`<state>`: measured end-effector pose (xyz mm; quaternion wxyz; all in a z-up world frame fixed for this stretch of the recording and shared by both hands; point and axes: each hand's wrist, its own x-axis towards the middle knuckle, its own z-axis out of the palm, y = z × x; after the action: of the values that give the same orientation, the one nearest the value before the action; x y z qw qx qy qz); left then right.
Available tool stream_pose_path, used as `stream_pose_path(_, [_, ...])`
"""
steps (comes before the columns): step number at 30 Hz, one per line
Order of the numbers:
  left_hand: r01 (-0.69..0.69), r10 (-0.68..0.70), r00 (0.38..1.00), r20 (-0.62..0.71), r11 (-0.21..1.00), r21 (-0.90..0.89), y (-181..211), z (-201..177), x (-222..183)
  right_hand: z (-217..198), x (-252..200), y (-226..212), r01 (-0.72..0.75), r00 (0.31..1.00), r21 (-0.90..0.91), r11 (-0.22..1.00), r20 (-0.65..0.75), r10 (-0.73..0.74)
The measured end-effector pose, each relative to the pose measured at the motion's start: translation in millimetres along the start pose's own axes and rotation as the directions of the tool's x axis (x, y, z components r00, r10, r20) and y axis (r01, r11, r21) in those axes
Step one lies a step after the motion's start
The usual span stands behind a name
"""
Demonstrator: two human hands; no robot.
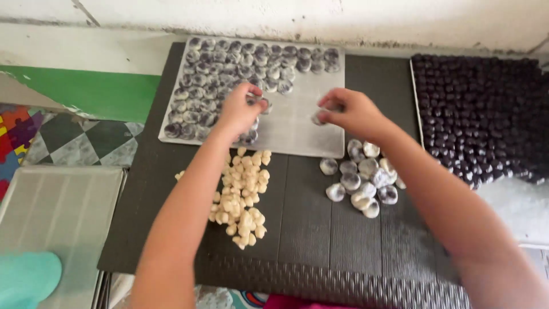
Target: Organizing and arranging small dough balls of different colors from piles on a table onto a metal tray.
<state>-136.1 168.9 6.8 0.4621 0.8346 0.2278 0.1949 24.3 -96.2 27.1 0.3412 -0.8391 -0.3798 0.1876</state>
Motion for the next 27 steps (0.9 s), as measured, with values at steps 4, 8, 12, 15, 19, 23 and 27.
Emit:
stream_pose_path(4, [0.156,-0.181,0.981,0.074,0.952,0.262,-9,24,48,64,104,13,-0.136,0.989,0.163,0.977,-0.027,0.142])
stream_pose_path(8, [-0.068,0.016,0.990,0.137,0.921,0.383,-48,48,71,102,146,29,-0.122,0.990,-0.074,0.990,-0.074,0.116])
stream_pose_path(12, [-0.277,0.235,0.961,0.149,0.782,0.559,-38,31,60,85,121,5,-0.019,0.996,-0.242,0.970,-0.094,-0.004])
stream_pose_path(15, [-0.379,0.260,0.922,0.287,0.758,0.531,-51,37,70,85,120,13,-0.013,0.994,-0.239,0.971,-0.108,-0.014])
stream_pose_path(19, [-0.294,0.202,0.949,0.243,0.845,0.446,-43,31,71,82,128,7,0.027,0.994,-0.238,0.971,-0.097,-0.051])
stream_pose_path(23, [0.048,-0.121,0.941,0.315,0.972,0.229,22,-6,44,46,86,-39,0.098,0.993,0.113,0.989,0.053,-0.104])
stream_pose_path(27, [0.153,-0.231,0.905,0.358,0.961,0.232,27,-6,26,56,79,-39,0.231,0.960,0.112,0.966,0.133,-0.245])
